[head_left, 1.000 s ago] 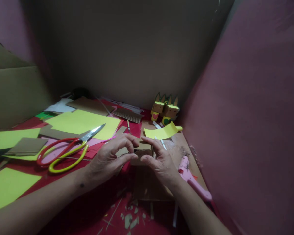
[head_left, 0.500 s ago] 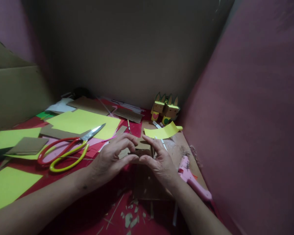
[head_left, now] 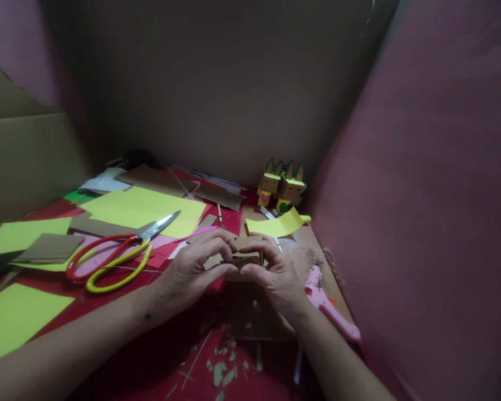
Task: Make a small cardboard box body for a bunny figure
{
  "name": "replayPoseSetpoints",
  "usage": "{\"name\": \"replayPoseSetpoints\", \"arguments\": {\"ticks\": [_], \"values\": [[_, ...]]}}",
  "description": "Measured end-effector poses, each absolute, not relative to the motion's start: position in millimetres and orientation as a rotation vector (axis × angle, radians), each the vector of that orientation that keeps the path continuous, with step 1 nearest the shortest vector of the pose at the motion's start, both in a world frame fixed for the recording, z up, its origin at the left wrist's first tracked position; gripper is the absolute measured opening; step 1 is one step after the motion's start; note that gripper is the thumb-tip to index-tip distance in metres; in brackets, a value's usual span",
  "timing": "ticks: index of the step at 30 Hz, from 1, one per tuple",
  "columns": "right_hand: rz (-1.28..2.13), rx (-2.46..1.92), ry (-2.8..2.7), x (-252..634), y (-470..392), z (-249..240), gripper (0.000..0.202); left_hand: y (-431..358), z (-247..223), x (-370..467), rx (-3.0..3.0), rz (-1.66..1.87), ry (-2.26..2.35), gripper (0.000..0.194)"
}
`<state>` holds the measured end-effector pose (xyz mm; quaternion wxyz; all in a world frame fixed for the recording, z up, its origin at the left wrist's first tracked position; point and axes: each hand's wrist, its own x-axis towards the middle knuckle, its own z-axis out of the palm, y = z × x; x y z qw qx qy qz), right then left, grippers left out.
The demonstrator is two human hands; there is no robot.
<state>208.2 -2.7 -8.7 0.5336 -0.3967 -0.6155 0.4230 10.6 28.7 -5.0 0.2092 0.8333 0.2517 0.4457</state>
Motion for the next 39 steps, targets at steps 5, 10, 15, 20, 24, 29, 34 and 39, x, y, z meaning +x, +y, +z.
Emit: {"name": "replayPoseSetpoints", "arguments": {"ticks": [5,10,15,20,24,29,34,39], "values": [[1.024,-0.932,-1.458,206,-4,-8,0.018,28,-4,12,2.278,1.254,0.695,0.012],[1.037,-0.928,-1.454,206,-4,-8,0.018,27,-1,15,2.221,1.270,0.703,0.014],[0.993,-0.941,-1.467,207,-2,-9,0.018,24,-2,15,2.177,1.279,0.705,0.014],[0.969,-0.937,-1.479,208,-2,-11,0.014,22,-7,17,2.170,1.295,0.751,0.014],[0.974,-0.919,-1.468,206,-2,-13,0.013,23,-11,18,2.208,1.326,0.752,0.015],[0.983,-0.895,-1.454,206,-2,-13,0.010,26,-16,18,2.173,1.329,0.727,0.008],[0.981,-0.885,-1.451,206,-1,-15,0.007,31,-18,16,2.262,1.370,0.606,0.014],[0.998,-0.885,-1.439,207,0,-17,0.006,30,-16,17,2.254,1.388,0.584,0.014]]}}
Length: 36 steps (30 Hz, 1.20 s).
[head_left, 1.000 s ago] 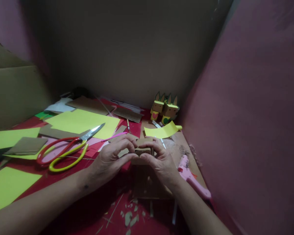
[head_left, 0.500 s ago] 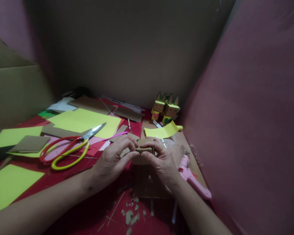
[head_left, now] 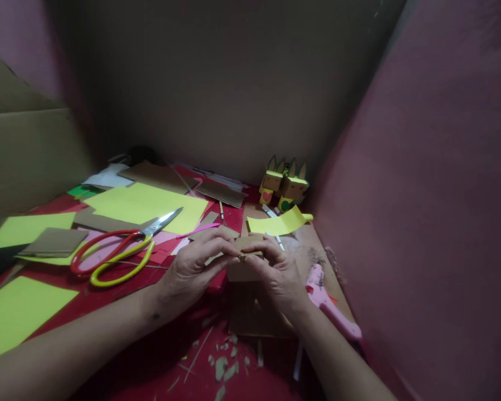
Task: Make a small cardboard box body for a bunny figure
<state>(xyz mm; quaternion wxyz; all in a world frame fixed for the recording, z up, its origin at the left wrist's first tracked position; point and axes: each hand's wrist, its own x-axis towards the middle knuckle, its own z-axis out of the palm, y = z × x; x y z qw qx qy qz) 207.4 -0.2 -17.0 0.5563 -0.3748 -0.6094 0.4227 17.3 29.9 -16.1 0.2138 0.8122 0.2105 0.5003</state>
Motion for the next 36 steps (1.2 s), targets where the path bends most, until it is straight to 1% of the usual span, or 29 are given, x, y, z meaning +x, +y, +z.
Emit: {"name": "replayPoseSetpoints", "arguments": {"ticks": [5,11,16,21,24,29,36], "values": [[1.026,-0.874,-1.422,207,-1,-16,0.005,28,-15,20,2.201,1.420,0.614,0.013],[1.029,-0.907,-1.355,205,-1,-17,0.005,26,-8,19,2.036,1.305,0.778,0.012],[1.077,-0.893,-1.295,206,1,-20,0.009,28,-5,17,1.983,1.242,0.848,0.014],[1.045,-0.892,-1.288,207,-1,-18,0.004,27,-9,16,1.990,1.287,0.753,0.009],[1.045,-0.868,-1.312,206,-4,-14,0.006,26,-12,16,1.994,1.329,0.719,0.014],[1.024,-0.826,-1.346,205,-8,-7,0.011,24,-14,17,1.957,1.385,0.744,0.007],[1.059,-0.832,-1.314,206,-5,-15,0.007,23,-12,16,2.016,1.419,0.720,0.006]]}}
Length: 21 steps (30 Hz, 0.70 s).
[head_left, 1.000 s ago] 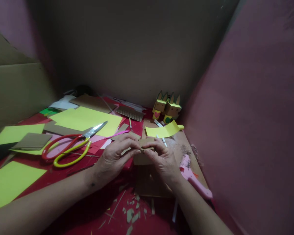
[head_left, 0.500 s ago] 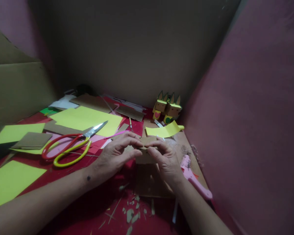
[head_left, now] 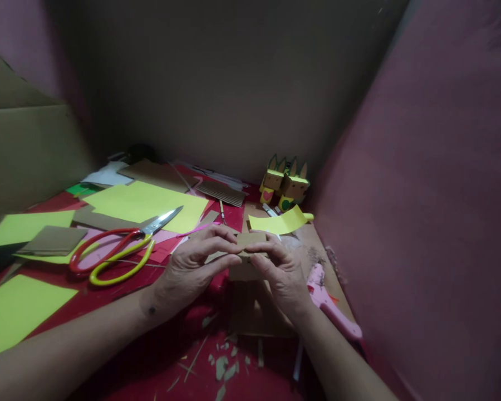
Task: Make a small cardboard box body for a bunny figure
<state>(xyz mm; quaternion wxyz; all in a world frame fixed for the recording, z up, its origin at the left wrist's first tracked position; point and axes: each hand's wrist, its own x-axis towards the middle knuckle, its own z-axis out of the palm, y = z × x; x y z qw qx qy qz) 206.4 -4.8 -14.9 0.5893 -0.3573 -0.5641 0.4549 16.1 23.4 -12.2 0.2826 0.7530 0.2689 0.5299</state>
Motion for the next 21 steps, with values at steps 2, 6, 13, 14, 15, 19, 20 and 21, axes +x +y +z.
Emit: {"name": "replayPoseSetpoints", "arguments": {"ticks": [2,6,13,14,15,19,20,21], "values": [[1.087,-0.839,-1.299,206.8,-3.3,-18.6,0.007,23.5,-11.8,16.1,2.032,1.427,0.721,0.005],[1.116,-0.833,-1.277,205.7,-2.2,-20.4,0.012,23.7,-11.3,17.4,2.043,1.448,0.724,0.005],[1.110,-0.853,-1.216,202.5,-5.3,-14.1,0.016,22.1,-11.0,17.6,2.076,1.443,0.717,0.008],[1.108,-0.863,-1.214,202.4,-5.4,-13.9,0.014,22.2,-11.5,17.5,2.085,1.449,0.710,0.007],[1.105,-0.874,-1.211,202.3,-5.3,-14.1,0.013,22.4,-12.0,17.4,2.093,1.450,0.703,0.007],[1.133,-0.884,-1.201,202.8,-3.9,-16.8,0.012,22.8,-12.0,16.4,2.107,1.432,0.698,0.008],[1.136,-0.876,-1.200,203.1,-3.4,-17.5,0.012,22.6,-10.8,16.1,2.110,1.424,0.711,0.009],[1.134,-0.868,-1.199,203.6,-3.0,-18.1,0.011,22.4,-9.1,15.8,2.114,1.418,0.725,0.012]]}}
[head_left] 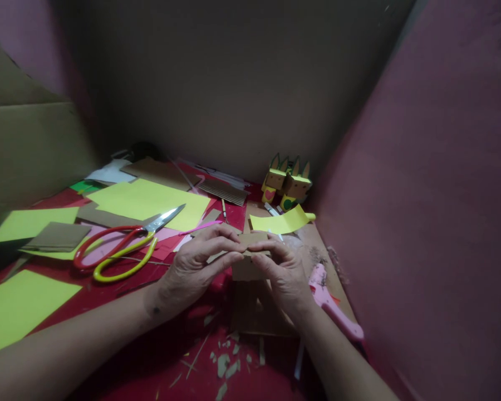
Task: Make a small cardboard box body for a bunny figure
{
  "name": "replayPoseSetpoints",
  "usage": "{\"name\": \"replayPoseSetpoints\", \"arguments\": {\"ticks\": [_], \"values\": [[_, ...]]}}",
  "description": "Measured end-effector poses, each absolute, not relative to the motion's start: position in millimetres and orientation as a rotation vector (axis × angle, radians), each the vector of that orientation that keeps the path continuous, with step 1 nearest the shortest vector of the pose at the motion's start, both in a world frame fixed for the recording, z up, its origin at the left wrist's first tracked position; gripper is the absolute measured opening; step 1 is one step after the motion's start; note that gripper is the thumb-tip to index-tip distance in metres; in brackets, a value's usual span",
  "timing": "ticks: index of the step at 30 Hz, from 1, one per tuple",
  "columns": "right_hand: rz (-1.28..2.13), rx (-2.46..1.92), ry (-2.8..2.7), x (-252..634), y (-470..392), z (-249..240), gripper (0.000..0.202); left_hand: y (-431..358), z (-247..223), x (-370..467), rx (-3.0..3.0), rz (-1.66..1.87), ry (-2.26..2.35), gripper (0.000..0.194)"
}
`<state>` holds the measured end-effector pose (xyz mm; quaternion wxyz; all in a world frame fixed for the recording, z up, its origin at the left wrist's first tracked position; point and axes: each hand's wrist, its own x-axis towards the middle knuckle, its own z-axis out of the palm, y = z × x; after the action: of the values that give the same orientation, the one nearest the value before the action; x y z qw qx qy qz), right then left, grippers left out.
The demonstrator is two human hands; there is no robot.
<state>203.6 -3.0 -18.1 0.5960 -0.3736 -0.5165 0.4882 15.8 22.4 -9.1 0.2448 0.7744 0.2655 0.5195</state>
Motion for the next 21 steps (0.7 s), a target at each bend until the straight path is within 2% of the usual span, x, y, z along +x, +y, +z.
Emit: {"name": "replayPoseSetpoints", "arguments": {"ticks": [5,12,21], "values": [[1.172,-0.852,-1.143,205.9,-1.2,-19.1,0.015,22.4,1.2,14.6,2.067,1.414,0.849,0.022],[1.406,-0.777,-0.915,206.0,-0.1,-12.0,0.027,23.6,-0.2,14.0,1.981,1.416,0.826,0.020],[1.471,-0.719,-0.839,207.2,-1.6,-11.2,0.021,18.1,1.3,16.4,1.988,1.427,0.815,0.014]]}}
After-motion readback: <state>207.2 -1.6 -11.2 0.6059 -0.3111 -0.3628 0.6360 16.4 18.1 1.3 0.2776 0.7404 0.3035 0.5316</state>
